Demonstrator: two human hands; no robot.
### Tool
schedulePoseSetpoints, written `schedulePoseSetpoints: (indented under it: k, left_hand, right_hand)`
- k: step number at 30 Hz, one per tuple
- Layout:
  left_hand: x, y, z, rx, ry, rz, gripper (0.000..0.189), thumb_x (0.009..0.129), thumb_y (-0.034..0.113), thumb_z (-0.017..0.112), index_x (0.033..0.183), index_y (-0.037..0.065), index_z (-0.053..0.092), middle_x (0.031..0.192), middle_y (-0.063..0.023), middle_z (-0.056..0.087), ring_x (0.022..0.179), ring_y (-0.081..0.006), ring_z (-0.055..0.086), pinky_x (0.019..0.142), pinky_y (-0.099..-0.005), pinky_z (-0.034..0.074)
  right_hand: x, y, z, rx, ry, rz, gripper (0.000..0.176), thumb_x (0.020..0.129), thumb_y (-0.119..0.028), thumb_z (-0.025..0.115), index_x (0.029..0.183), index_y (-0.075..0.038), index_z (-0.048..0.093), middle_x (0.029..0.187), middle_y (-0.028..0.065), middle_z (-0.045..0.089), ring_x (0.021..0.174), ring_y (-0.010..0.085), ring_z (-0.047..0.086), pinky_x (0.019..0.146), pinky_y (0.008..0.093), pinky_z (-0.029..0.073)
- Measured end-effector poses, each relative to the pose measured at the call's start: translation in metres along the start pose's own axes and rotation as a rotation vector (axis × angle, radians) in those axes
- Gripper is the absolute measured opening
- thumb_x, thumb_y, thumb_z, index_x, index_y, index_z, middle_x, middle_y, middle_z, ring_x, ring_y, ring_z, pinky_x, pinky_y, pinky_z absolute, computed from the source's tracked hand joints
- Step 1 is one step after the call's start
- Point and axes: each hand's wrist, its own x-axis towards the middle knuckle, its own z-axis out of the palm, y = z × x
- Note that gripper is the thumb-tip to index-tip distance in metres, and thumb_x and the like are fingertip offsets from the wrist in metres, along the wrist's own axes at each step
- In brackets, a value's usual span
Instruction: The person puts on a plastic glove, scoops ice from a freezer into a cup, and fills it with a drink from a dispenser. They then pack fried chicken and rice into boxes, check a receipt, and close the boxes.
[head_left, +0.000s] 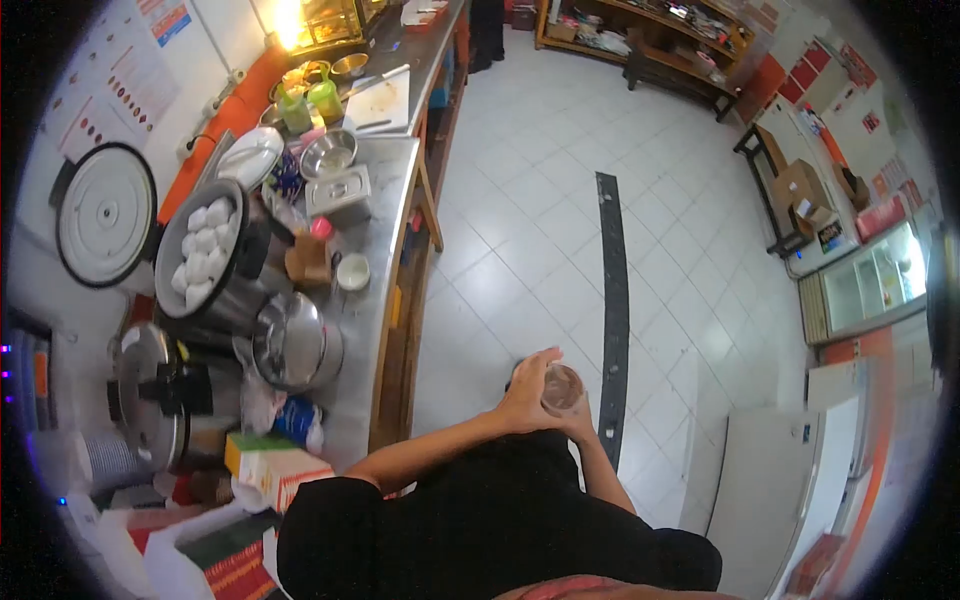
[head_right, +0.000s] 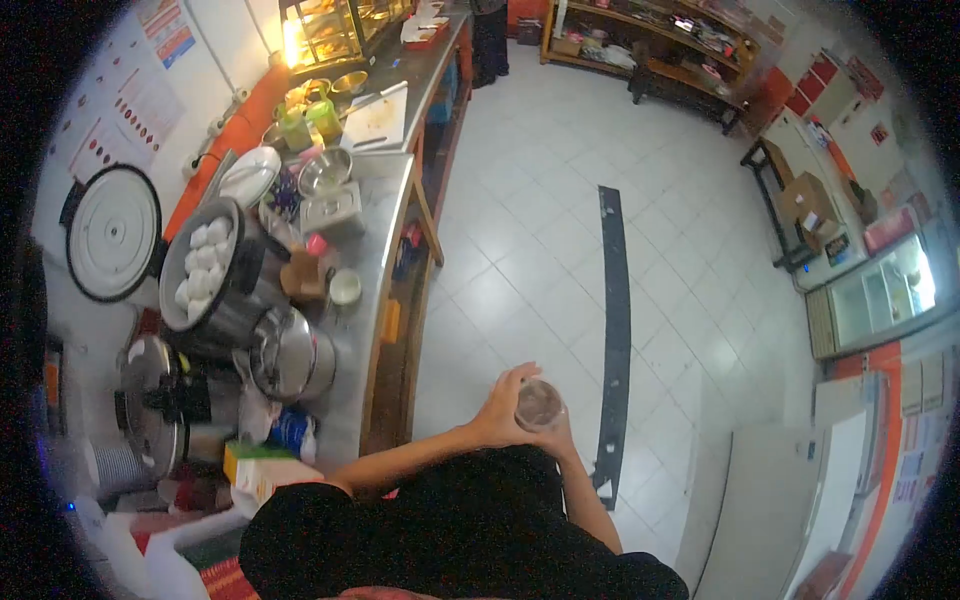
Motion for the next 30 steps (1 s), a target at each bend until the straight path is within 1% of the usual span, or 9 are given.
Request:
schedulePoseSetpoints:
  k: [3, 5, 7, 11, 17, 20, 23, 26, 30]
  left_hand:
    - [0.098, -0.061, -0.041, -0.164, -0.023, 0.013, 0.125, 0.058, 0.058, 0.092, 0.146, -0.008, 0.034, 0.155, -0.0320, 0.022, 0.145, -0.0426, 0.026, 0.118, -0.0503, 0.026]
    - [0.155, -0.118, -0.095, 0.004, -0.177, -0.290, 0.123, 0.062, 0.058, 0.090, 0.147, -0.008, 0.031, 0.152, -0.0330, 0.031, 0.141, -0.0420, 0.036, 0.115, -0.0483, 0.033]
    - [0.193, -0.172, -0.140, 0.004, -0.001, -0.615, 0.112, 0.067, 0.055, 0.089, 0.144, -0.008, 0.037, 0.142, -0.0325, 0.046, 0.131, -0.0407, 0.051, 0.108, -0.0465, 0.043]
    - [0.234, -0.270, -0.221, 0.039, 0.328, -0.850, 0.080, 0.079, 0.039, 0.086, 0.131, -0.009, 0.048, 0.123, -0.0245, 0.064, 0.115, -0.0300, 0.064, 0.096, -0.0409, 0.052]
    - [0.369, -0.290, -0.326, -0.335, 0.747, -0.913, 0.054, 0.090, 0.019, 0.078, 0.129, -0.007, 0.052, 0.107, -0.0125, 0.070, 0.100, -0.0161, 0.066, 0.089, -0.0292, 0.052]
    - [0.466, -0.342, -0.371, -0.499, 0.923, -0.853, 0.052, 0.091, 0.020, 0.077, 0.129, -0.006, 0.053, 0.107, -0.0117, 0.069, 0.097, -0.0161, 0.066, 0.089, -0.0289, 0.052]
    - [0.580, -0.398, -0.435, -0.434, 0.868, -0.932, 0.049, 0.093, 0.022, 0.075, 0.129, -0.004, 0.054, 0.106, -0.0113, 0.070, 0.097, -0.0163, 0.066, 0.088, -0.0287, 0.051]
    - [0.705, -0.444, -0.499, -0.595, 0.887, -0.858, 0.046, 0.094, 0.025, 0.073, 0.127, -0.003, 0.056, 0.106, -0.0108, 0.070, 0.097, -0.0161, 0.065, 0.086, -0.0288, 0.051]
    - [0.876, -0.461, -0.608, -0.396, 0.801, -0.724, 0.042, 0.096, 0.026, 0.070, 0.124, -0.003, 0.057, 0.102, -0.0087, 0.068, 0.095, -0.0149, 0.064, 0.084, -0.0283, 0.051]
  right_hand:
    - [0.113, 0.003, -0.028, -0.111, 0.062, 0.052, 0.066, 0.067, -0.009, 0.090, 0.124, -0.001, 0.057, 0.116, 0.0084, 0.066, 0.109, 0.0192, 0.064, 0.098, 0.0349, 0.050]
    - [0.205, 0.007, -0.053, -0.175, 0.066, -0.003, 0.066, 0.068, -0.009, 0.090, 0.125, 0.000, 0.057, 0.116, 0.0082, 0.066, 0.108, 0.0188, 0.064, 0.097, 0.0342, 0.050]
    - [0.295, -0.020, -0.064, -0.199, 0.071, -0.056, 0.069, 0.068, -0.012, 0.091, 0.126, 0.000, 0.056, 0.118, 0.0083, 0.066, 0.107, 0.0187, 0.064, 0.096, 0.0338, 0.050]
    - [0.491, -0.077, -0.063, -0.147, -0.003, -0.095, 0.071, 0.068, -0.011, 0.092, 0.127, -0.001, 0.055, 0.117, 0.0078, 0.065, 0.109, 0.0182, 0.063, 0.098, 0.0343, 0.049]
    - [0.790, -0.133, -0.026, -0.209, -0.157, -0.180, 0.070, 0.069, -0.010, 0.092, 0.127, -0.003, 0.054, 0.118, 0.0071, 0.063, 0.111, 0.0174, 0.060, 0.099, 0.0350, 0.049]
    - [0.936, -0.125, -0.003, -0.215, -0.172, -0.205, 0.070, 0.068, -0.009, 0.092, 0.126, -0.004, 0.052, 0.117, 0.0071, 0.063, 0.108, 0.0174, 0.061, 0.096, 0.0344, 0.050]
    - [1.068, -0.139, 0.032, -0.225, -0.101, -0.148, 0.069, 0.069, -0.010, 0.091, 0.125, -0.005, 0.052, 0.115, 0.0071, 0.063, 0.106, 0.0174, 0.062, 0.093, 0.0337, 0.051]
    - [1.223, -0.139, 0.045, -0.256, -0.063, -0.166, 0.067, 0.070, -0.011, 0.091, 0.124, -0.005, 0.052, 0.114, 0.0074, 0.063, 0.104, 0.0177, 0.063, 0.091, 0.0332, 0.052]
    - [1.453, -0.172, 0.074, -0.316, -0.013, -0.331, 0.060, 0.070, -0.012, 0.091, 0.118, -0.005, 0.054, 0.112, 0.0073, 0.063, 0.103, 0.0189, 0.062, 0.090, 0.0331, 0.051]
